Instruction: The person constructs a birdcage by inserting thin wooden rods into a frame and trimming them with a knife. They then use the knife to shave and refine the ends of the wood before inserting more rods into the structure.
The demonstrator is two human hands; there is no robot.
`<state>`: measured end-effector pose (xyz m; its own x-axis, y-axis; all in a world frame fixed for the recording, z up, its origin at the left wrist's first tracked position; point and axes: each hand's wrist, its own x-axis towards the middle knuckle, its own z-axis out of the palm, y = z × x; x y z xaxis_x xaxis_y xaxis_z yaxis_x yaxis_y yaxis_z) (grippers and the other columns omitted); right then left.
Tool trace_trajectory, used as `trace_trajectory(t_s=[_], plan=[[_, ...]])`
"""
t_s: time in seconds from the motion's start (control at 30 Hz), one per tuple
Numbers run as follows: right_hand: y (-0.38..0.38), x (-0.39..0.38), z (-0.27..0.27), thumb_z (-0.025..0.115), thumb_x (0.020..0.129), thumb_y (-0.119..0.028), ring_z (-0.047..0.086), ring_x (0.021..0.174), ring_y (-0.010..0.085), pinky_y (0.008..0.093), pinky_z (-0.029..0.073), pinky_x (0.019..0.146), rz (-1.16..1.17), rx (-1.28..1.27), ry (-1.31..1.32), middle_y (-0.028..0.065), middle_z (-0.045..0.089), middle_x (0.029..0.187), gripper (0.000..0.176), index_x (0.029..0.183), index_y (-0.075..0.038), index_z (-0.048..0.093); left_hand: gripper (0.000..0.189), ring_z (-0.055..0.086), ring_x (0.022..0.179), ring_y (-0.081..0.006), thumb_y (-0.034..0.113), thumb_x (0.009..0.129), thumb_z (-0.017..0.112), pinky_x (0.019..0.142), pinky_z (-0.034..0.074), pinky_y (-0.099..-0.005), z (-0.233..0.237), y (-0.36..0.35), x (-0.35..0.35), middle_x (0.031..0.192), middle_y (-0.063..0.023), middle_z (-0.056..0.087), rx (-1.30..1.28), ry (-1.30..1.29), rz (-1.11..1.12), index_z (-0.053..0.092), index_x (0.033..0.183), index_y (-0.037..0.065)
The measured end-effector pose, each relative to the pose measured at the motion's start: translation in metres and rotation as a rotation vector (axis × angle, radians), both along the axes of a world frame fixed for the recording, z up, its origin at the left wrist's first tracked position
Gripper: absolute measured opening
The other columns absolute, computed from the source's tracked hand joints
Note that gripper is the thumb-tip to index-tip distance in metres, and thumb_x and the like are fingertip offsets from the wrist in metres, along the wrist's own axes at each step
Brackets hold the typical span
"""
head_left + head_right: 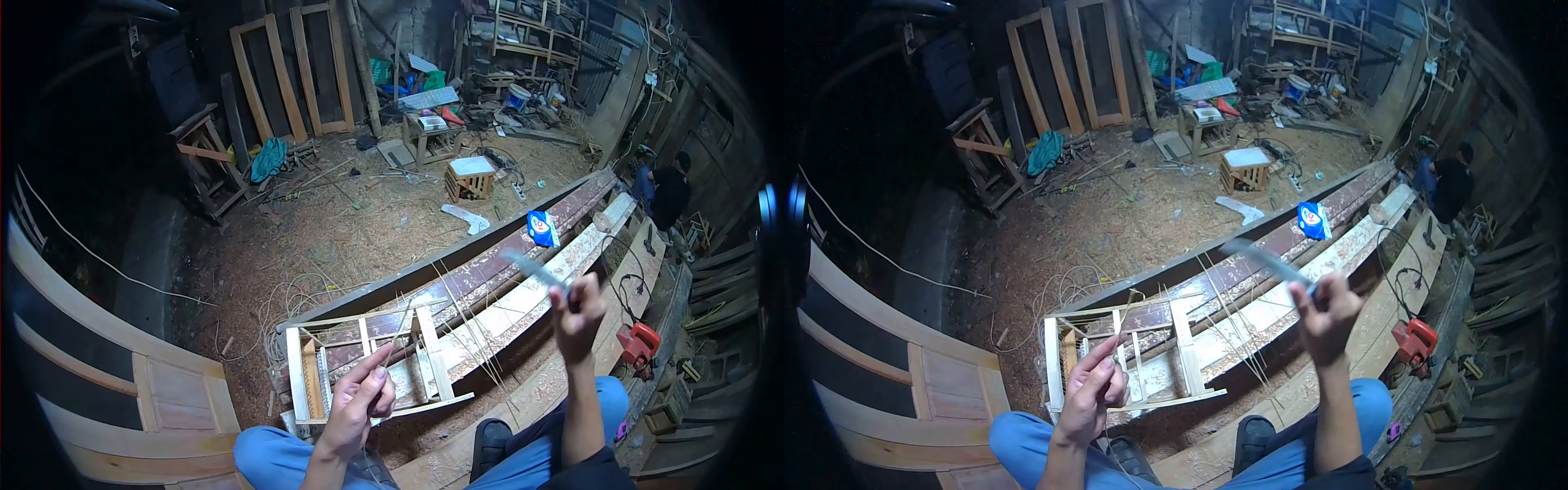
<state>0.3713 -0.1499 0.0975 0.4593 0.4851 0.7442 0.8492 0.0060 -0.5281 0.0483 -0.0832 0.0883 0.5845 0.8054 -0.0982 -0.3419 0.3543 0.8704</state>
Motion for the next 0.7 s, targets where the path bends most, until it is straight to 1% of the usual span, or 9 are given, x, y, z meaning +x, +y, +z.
trace_trajectory(t_s=[0.07, 0.2, 0.27, 0.33, 0.37, 0.47, 0.53, 0.6, 0.7], plan=[[0.001, -0.019, -0.009, 0.082, 0.078, -0.044, 0.043, 0.042, 0.0205, 0.0347, 0.033, 0.041, 0.183, -0.072, -0.169, 0.0049, 0.040, 0.050, 0.053, 0.065, -0.008, 0.046, 0.040, 0.031, 0.053, -0.0066, 0.015, 0.105, 0.044, 0.049, 0.029, -0.0232, -0.004, 0.002, -0.002, 0.058, 0.0045, 0.034, -0.014, 0.004, -0.014, 0.049, 0.143, 0.005], [0.012, -0.072, -0.009, 0.084, 0.073, -0.045, 0.050, 0.043, 0.0189, 0.0329, 0.037, 0.041, 0.518, -0.046, -0.294, 0.0015, 0.047, 0.050, 0.049, 0.061, -0.012, 0.050, 0.042, 0.030, 0.054, -0.0061, 0.014, 0.104, 0.045, 0.050, 0.029, -0.0230, -0.001, -0.001, 0.005, 0.060, 0.0052, 0.033, -0.015, -0.021, -0.076, 0.046, 0.145, 0.004], [0.011, -0.086, -0.005, 0.083, 0.074, -0.045, 0.050, 0.043, 0.0171, 0.0325, 0.037, 0.041, 0.554, -0.119, -0.325, 0.0008, 0.048, 0.051, 0.048, 0.062, -0.013, 0.050, 0.043, 0.030, 0.055, -0.0059, 0.013, 0.103, 0.045, 0.051, 0.028, -0.0228, -0.001, -0.005, 0.012, 0.061, 0.0056, 0.032, 0.015, -0.008, -0.116, 0.044, 0.145, 0.003], [0.013, -0.087, -0.004, 0.084, 0.074, -0.044, 0.050, 0.043, 0.0171, 0.0324, 0.038, 0.042, 0.547, -0.107, -0.329, 0.0012, 0.048, 0.051, 0.047, 0.062, -0.013, 0.050, 0.047, 0.032, 0.058, -0.0044, 0.006, 0.101, 0.043, 0.053, 0.029, -0.0213, -0.004, -0.011, 0.019, 0.068, 0.0060, 0.037, -0.064, 0.020, -0.205, 0.042, 0.148, 0.003], [0.013, -0.083, -0.001, 0.084, 0.074, -0.044, 0.051, 0.043, 0.0173, 0.0325, 0.037, 0.042, 0.537, -0.095, -0.324, 0.0012, 0.048, 0.052, 0.047, 0.062, -0.013, 0.050, 0.046, 0.033, 0.060, -0.0038, 0.007, 0.101, 0.044, 0.054, 0.028, -0.0201, -0.001, -0.015, 0.024, 0.070, 0.0062, 0.038, -0.044, -0.017, -0.208, 0.044, 0.147, 0.002], [0.013, -0.060, -0.001, 0.084, 0.073, -0.045, 0.051, 0.043, 0.0188, 0.0324, 0.038, 0.042, 0.453, -0.031, -0.249, 0.0013, 0.047, 0.051, 0.050, 0.061, -0.012, 0.049, 0.045, 0.033, 0.061, -0.0030, 0.011, 0.102, 0.047, 0.054, 0.028, -0.0193, -0.003, -0.014, 0.028, 0.071, 0.0068, 0.038, 0.056, 0.032, -0.239, 0.046, 0.146, 0.002], [0.007, -0.044, 0.009, 0.084, 0.071, -0.047, 0.051, 0.043, 0.0192, 0.0323, 0.039, 0.042, 0.339, -0.122, -0.346, 0.0017, 0.047, 0.051, 0.052, 0.059, -0.012, 0.048, 0.043, 0.033, 0.060, -0.0026, 0.015, 0.103, 0.050, 0.053, 0.027, -0.0198, -0.002, -0.013, 0.031, 0.070, 0.0075, 0.039, 0.064, 0.020, -0.238, 0.048, 0.144, 0.003], [0.004, -0.034, 0.009, 0.085, 0.070, -0.048, 0.051, 0.043, 0.0193, 0.0318, 0.039, 0.042, 0.331, -0.134, -0.352, 0.0018, 0.047, 0.050, 0.053, 0.059, -0.012, 0.047, 0.042, 0.032, 0.057, -0.0022, 0.017, 0.103, 0.051, 0.051, 0.026, -0.0198, -0.002, -0.013, 0.035, 0.068, 0.0082, 0.041, 0.057, 0.132, -0.250, 0.049, 0.144, 0.004], [0.003, -0.017, 0.006, 0.085, 0.069, -0.049, 0.049, 0.042, 0.0201, 0.0329, 0.038, 0.043, 0.240, -0.137, -0.402, 0.0018, 0.045, 0.049, 0.054, 0.060, -0.012, 0.047, 0.040, 0.031, 0.055, -0.0024, 0.016, 0.104, 0.048, 0.049, 0.025, -0.0211, 0.003, -0.011, 0.041, 0.065, 0.0085, 0.038, 0.071, 0.171, -0.223, 0.051, 0.141, 0.002]])
